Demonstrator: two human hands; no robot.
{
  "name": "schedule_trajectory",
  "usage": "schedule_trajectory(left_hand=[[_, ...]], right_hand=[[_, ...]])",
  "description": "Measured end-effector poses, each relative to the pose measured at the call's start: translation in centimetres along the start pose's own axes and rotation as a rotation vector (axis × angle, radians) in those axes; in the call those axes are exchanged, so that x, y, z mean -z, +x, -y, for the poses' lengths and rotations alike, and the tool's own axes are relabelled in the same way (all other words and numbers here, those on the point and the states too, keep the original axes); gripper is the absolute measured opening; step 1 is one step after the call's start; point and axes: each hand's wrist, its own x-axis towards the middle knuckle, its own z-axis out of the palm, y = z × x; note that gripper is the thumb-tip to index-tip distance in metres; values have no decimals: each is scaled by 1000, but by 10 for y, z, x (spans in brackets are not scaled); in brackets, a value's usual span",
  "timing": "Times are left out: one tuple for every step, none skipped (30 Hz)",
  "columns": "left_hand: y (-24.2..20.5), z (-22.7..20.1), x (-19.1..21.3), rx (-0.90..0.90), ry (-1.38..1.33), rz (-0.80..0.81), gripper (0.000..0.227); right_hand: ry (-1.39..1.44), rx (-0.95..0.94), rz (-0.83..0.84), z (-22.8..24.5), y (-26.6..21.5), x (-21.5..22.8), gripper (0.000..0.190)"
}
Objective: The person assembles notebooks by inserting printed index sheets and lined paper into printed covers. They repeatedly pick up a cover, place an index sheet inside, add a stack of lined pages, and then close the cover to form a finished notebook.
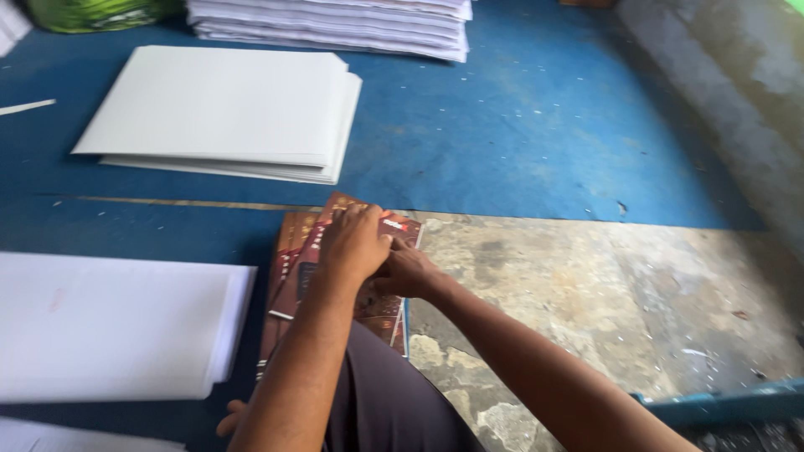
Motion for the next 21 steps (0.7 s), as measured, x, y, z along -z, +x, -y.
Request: schedule_trajectory(left_hand=[[-1,-2,1,-11,19,9,47],[-1,-6,0,-46,24,-1,48],[-1,-9,1,-79,33,-14,48],[-1,-11,2,-112,42,-26,49],[0,-15,3,-115,55,-26,50],[0,-17,3,-119,69,-25,51],[0,-21,2,-126,75,-22,51],[2,-25,1,-129,72,-10,50],[2,-26,0,-128,69,5,49],[3,-27,-1,-128,67,19,48],[4,-28,-2,-141,68,19,49],[3,-28,-3,-154,68,19,50],[3,-29,-4,-166,69,18,51],[2,-28,-5,-164,88,36,49],[2,-28,-7,-161,105,50,47],[2,-27,-8,-158,123,64,45],[3,-25,-10,-159,122,60,46],[4,-24,-12,-160,121,57,47],[6,-23,-13,-164,120,51,47],[6,-21,-14,-156,120,61,47],[6,-19,-15,-151,119,70,46]], right_hand=[[-15,-11,1,-1,-1,0,40],[-31,-23,2,-2,-2,1,39],[-44,-30,2,-1,-2,1,38],[-32,-43,-30,-1,-3,1,39],[-23,-59,-64,-3,-5,4,39],[-16,-75,-98,-5,-7,7,40],[-10,-87,-127,-9,-11,10,46],[-5,-99,-155,-12,-15,11,51],[3,-109,-182,-15,-20,12,58],[12,-114,-169,-19,-28,14,60],[24,-111,-159,-22,-31,15,63],[35,-108,-148,-24,-33,16,66],[33,-121,-140,-25,-36,17,63],[31,-134,-132,-26,-38,17,60],[26,-144,-124,-27,-40,17,58],[18,-156,-118,-27,-41,18,60],[12,-165,-114,-26,-41,18,62],[5,-175,-110,-25,-41,18,64],[7,-182,-107,-24,-41,18,65],[10,-189,-104,-21,-42,19,66],[10,-197,-103,-20,-42,21,66]])
